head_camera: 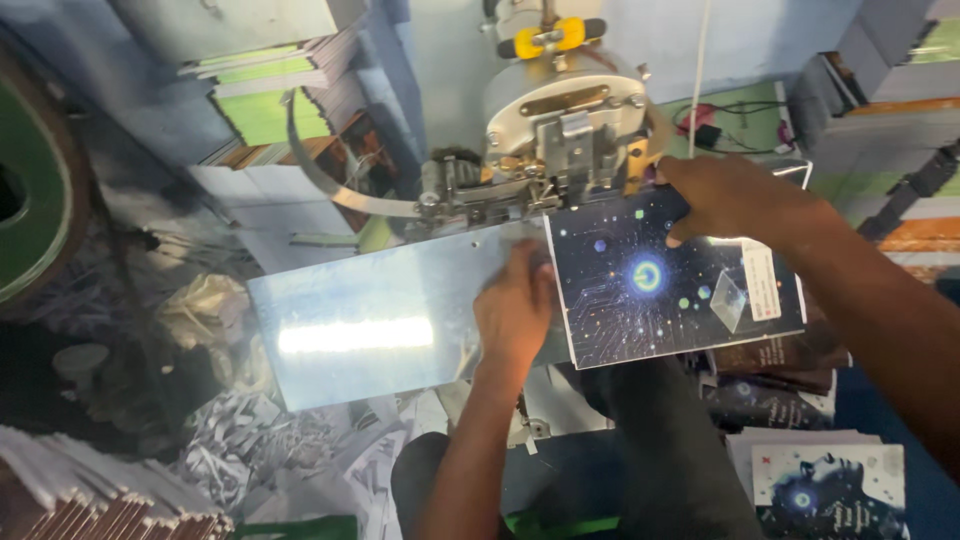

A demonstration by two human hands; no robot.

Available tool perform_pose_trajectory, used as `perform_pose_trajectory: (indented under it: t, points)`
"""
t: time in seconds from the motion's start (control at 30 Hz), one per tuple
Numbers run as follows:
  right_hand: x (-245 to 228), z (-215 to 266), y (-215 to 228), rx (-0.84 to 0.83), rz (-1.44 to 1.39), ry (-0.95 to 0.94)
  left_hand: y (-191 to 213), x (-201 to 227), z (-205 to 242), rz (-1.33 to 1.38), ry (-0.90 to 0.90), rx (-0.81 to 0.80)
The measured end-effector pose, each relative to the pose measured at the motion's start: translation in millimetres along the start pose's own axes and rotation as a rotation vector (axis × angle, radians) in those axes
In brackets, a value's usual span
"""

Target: The person repeatedly picks up a book, places it into a binding machine, and then removes it to set it aside. The process is repeated for multiple books with different cover designs.

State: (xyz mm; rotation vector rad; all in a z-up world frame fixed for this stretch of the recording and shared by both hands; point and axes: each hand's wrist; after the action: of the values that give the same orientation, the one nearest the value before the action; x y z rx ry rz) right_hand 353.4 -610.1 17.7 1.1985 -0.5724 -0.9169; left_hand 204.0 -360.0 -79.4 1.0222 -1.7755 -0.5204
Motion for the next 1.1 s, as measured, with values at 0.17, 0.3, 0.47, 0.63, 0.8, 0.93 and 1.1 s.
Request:
perform_pose_trajectory:
  t: [0.17, 0.3, 0.47, 0.63, 0.8, 0.93, 1.1]
  points:
    - [12.1, 33.4, 8.6, 0.151, 0.180, -0.046, -3.3, 0.3, -1.2, 0.044, 0.014, 0.008]
    - [33.5, 49.8, 5.4, 0.431, 0.384, 0.077, -3.6, 2.9, 0.6, 0.054, 0.046, -0.040]
    - [66.9, 80.8, -10.0, 0.444, 0.341, 0.003, -5.7, 5.5, -0.2, 0.038, 0.027, -0.009]
    - [102.4, 119.8, -30.0, 0.424, 0.300, -0.118, -6.6, 9.3, -0.8, 0.021, 0.035, -0.010]
    - [132.7, 167.8, -53.3, 0.394, 0.362, -0.234, -8.1, 15.3, 0.9, -0.017, 0.030, 0.016]
    - [151.6, 204.1, -69.1, 0.546, 0.364, -0.173, -9.3, 19.9, 2.8, -0.049, 0.018, 0.042]
    - [171.8, 241.4, -104.3, 0.596, 0.379, -0.218, -10.5, 19.9, 2.9, -0.057, 0.033, -0.001]
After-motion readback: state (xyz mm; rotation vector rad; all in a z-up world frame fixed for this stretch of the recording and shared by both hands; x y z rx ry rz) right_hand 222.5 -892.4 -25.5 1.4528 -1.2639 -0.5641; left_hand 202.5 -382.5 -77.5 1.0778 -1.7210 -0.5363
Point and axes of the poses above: each hand's wrist, its own z-axis away from the middle knuckle, its own y-axis out of the back of the hand, x = y × z, and after that the axes turned 13 degrees about -x, right-handed
